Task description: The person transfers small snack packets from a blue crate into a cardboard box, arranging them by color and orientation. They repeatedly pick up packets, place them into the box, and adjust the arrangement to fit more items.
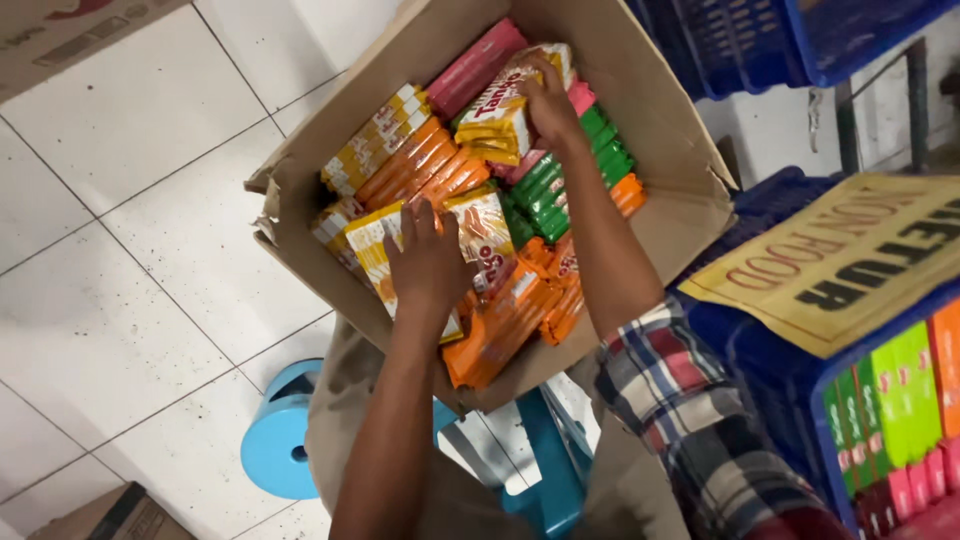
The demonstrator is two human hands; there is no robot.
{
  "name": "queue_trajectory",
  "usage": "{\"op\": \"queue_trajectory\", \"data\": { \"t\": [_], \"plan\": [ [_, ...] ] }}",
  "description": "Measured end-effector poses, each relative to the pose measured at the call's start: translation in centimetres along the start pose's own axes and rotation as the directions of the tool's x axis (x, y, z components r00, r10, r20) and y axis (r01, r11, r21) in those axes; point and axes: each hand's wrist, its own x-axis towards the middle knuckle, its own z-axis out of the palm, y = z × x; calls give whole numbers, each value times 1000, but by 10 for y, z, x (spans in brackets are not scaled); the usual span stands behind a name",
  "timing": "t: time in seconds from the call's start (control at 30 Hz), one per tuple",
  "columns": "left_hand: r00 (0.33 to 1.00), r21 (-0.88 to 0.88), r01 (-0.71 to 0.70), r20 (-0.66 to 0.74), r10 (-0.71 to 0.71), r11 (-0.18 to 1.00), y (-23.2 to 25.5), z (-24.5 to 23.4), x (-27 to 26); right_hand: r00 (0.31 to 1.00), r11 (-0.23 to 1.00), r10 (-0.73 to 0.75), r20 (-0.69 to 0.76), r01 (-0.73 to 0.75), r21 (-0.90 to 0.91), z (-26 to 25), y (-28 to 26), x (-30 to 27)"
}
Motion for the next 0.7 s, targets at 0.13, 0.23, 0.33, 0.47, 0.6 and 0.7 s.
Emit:
{"op": "queue_trajectory", "data": {
  "t": [0.13,0.23,0.33,0.47,0.6,0.7],
  "plan": [
    [1000,-31,12,2,-12,999,-10,-13,-6,972,923,-170,-162,99,-372,32,23,56],
    [990,-2,-4,-140,4,1000,-20,-13,-11,936,886,-254,-244,124,-446,47,39,81],
    [997,-41,74,7,-74,996,-29,-19,-17,914,866,-293,-279,131,-483,50,37,90],
    [987,26,38,-155,-34,999,-39,-9,-21,878,795,-410,-248,211,-569,50,27,83],
    [992,-13,28,-123,-29,1000,-28,-10,-18,869,838,-414,-273,246,-487,57,16,56],
    [989,61,25,-144,-16,998,-17,3,-16,869,902,-357,-342,225,-369,65,16,59]
  ]
}}
